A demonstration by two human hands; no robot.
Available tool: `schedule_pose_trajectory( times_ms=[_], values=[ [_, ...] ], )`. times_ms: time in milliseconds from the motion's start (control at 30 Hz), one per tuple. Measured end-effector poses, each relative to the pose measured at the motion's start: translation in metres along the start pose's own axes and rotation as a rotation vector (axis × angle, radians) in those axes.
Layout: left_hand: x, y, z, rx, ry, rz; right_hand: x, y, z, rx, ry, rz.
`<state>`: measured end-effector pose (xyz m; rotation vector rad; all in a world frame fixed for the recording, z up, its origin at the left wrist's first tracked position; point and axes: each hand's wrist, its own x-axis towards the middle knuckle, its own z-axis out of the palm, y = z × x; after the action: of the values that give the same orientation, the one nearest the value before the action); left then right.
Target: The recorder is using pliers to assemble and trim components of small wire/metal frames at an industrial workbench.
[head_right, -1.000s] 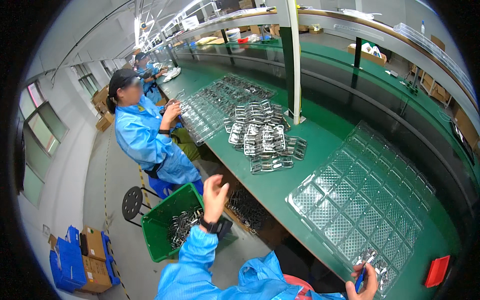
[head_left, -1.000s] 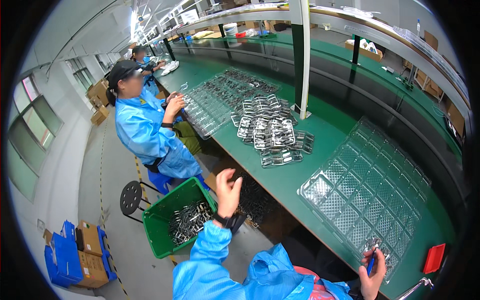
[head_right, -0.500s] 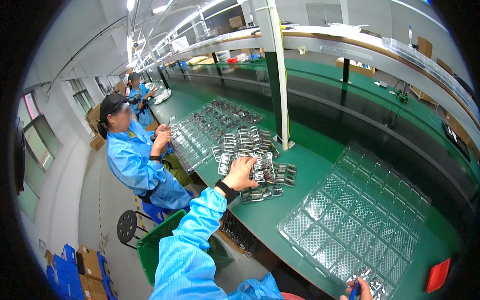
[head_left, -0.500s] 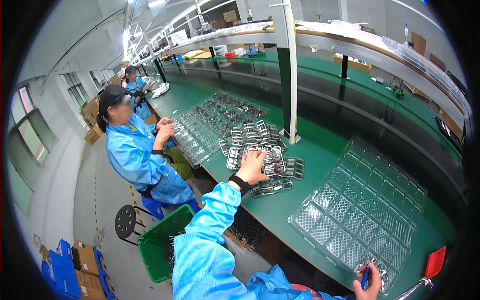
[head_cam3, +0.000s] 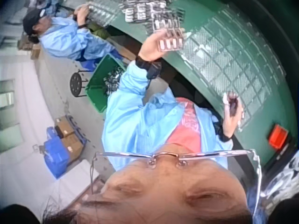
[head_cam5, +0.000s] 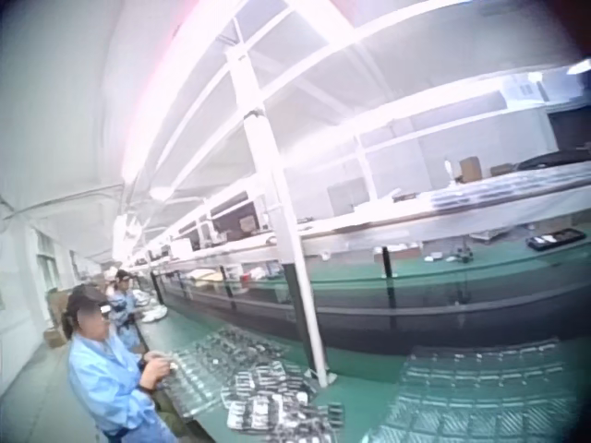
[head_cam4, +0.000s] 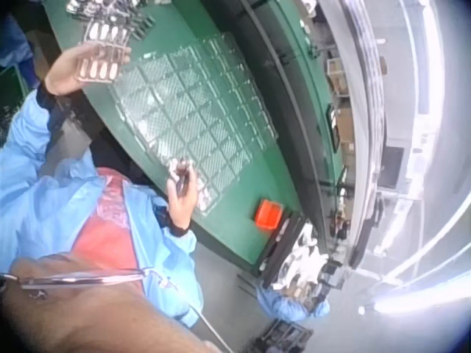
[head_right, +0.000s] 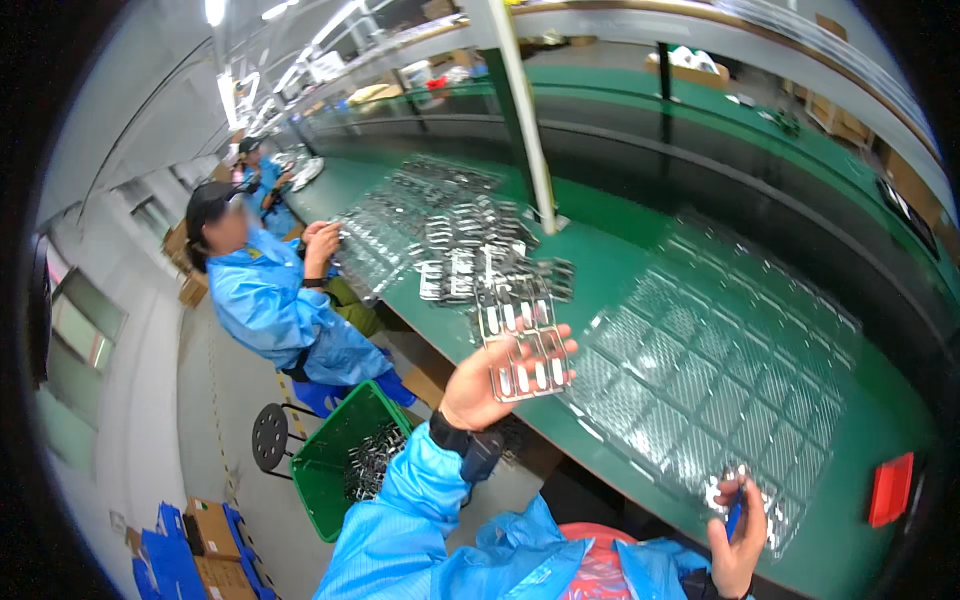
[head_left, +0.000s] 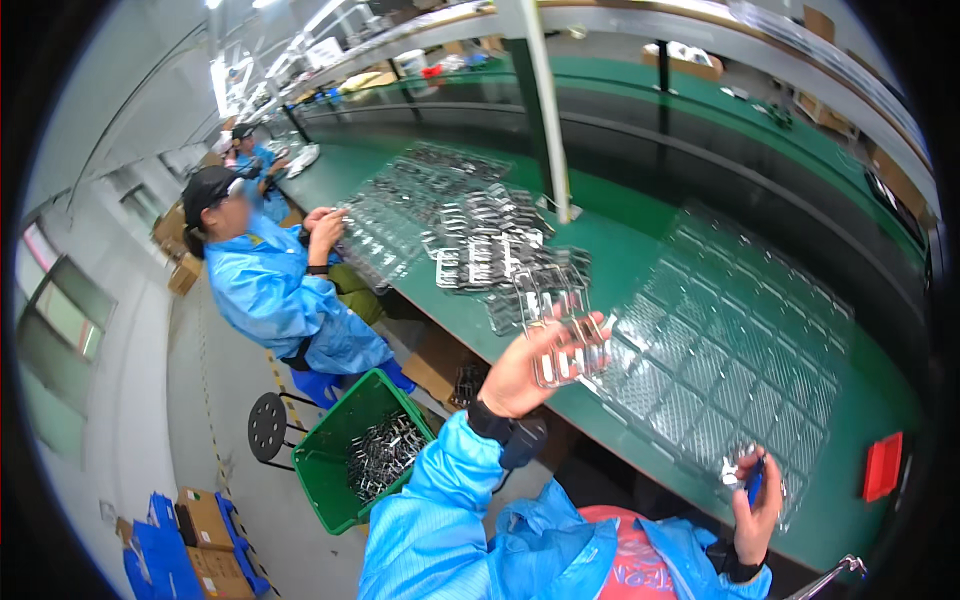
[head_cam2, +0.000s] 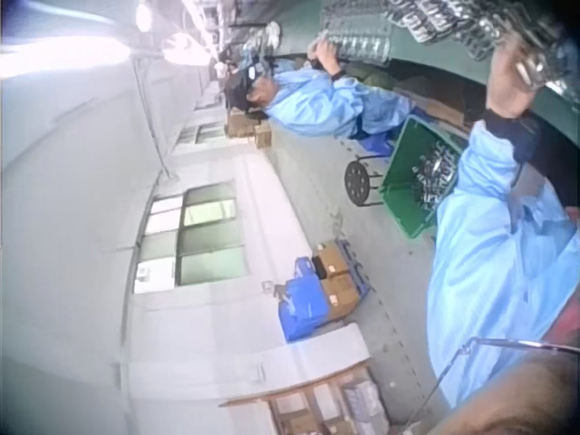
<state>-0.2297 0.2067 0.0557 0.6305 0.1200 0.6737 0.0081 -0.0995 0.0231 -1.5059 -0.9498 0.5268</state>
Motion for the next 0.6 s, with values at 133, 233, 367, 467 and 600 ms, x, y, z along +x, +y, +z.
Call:
schedule_pose_trajectory(
  times_ms=[133,233,367,467,600],
  values=[
    [-0.009,-0.068,0.028,0.093,0.042,-0.238,-0.009,-0.004,-0.011,-0.074,0.004,-0.012],
    [-0.013,-0.112,0.050,0.096,0.040,-0.375,-0.016,-0.017,-0.031,-0.241,-0.015,-0.041],
    [0.001,-0.163,0.083,0.100,0.071,-0.571,-0.029,-0.022,-0.059,-0.425,-0.012,-0.088],
    [0.014,-0.191,0.111,0.057,0.045,-0.659,-0.037,-0.018,-0.076,-0.377,0.056,-0.020],
    [0.030,-0.223,0.129,0.150,-0.028,-0.756,-0.041,-0.014,-0.102,-0.389,0.099,0.034]
  ],
)
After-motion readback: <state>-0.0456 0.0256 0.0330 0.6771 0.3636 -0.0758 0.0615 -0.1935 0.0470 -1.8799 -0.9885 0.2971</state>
